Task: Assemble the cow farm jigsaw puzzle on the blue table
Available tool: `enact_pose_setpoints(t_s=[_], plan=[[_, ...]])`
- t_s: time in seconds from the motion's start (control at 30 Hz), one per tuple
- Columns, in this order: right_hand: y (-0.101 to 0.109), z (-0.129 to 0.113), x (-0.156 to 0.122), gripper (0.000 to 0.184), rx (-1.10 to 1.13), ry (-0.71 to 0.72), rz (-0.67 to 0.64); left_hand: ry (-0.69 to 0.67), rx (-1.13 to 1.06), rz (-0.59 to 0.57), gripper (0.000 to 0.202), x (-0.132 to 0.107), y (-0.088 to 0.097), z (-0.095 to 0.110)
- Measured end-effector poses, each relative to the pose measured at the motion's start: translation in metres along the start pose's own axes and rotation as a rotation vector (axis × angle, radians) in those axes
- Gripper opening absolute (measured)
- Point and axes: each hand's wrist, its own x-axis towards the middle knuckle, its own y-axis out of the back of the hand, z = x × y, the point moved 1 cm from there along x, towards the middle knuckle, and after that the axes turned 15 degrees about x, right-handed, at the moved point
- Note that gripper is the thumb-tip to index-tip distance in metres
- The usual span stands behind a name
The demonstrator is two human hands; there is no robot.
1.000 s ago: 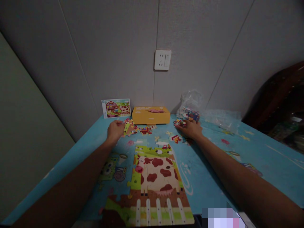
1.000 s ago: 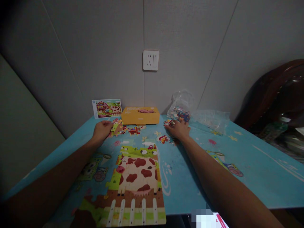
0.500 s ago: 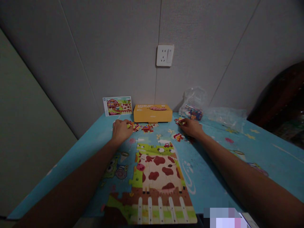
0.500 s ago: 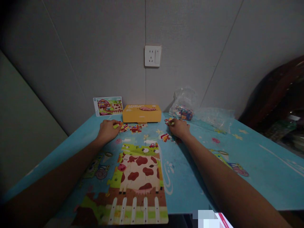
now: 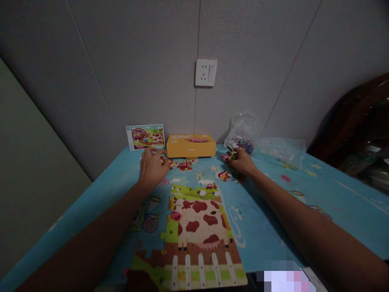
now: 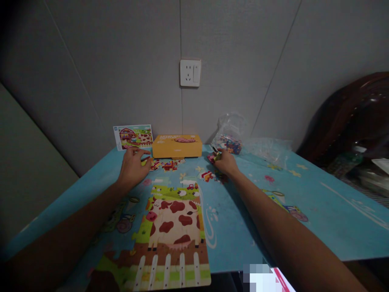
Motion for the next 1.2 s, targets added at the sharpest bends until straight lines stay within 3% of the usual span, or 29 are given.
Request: enact_pose_setpoints(t_s=[0.17, 0.47, 0.63, 0.73, 0.8, 0.87, 0.97, 1.03, 1.1, 1.2], plan=[[0.001, -0.007, -0.008, 0.036, 0.023, 0.107, 0.037, -0.122, -0.077, 0.082, 0.031, -0.005, 0.001, 0.007], [0.001, -0.01, -0.012, 0.018, 0.083, 0.19, 0.091, -0.21, -0.213, 0.0, 0.029, -0.01, -0.008, 0.011], [0.005, -0.009, -0.011, 0.012, 0.095, 0.151, 0.2, -0.236, -0.275, 0.001, 0.027, -0.01, -0.004, 0.014], [0.01, -0.015, -0.016, 0.016, 0.15, 0.16, 0.342, -0.204, -0.399, 0.03, 0.022, -0.01, 0.001, 0.018], [0.01, -0.027, -0.024, 0.018, 0.272, 0.302, 0.434, -0.096, -0.622, -0.067, 0.021, -0.011, 0.003, 0.024], [0.005, -0.044, -0.039, 0.015, 0.399, 0.559, 0.423, 0.043, -0.974, -0.337, 0.029, -0.015, 0.005, 0.033], [-0.01, -0.073, -0.063, 0.009, 0.445, 0.912, 0.204, 0.167, -1.436, -0.89, 0.041, -0.028, 0.007, 0.051], [-0.019, -0.087, -0.075, 0.011, 0.436, 1.044, 0.033, 0.192, -1.568, -1.099, 0.037, -0.035, 0.01, 0.058], [-0.025, -0.094, -0.08, 0.016, 0.451, 1.105, -0.098, 0.211, -1.598, -1.117, 0.026, -0.036, 0.012, 0.058], [-0.029, -0.089, -0.075, 0.028, 0.503, 1.098, -0.168, 0.262, -1.561, -0.987, 0.012, -0.03, 0.013, 0.049]])
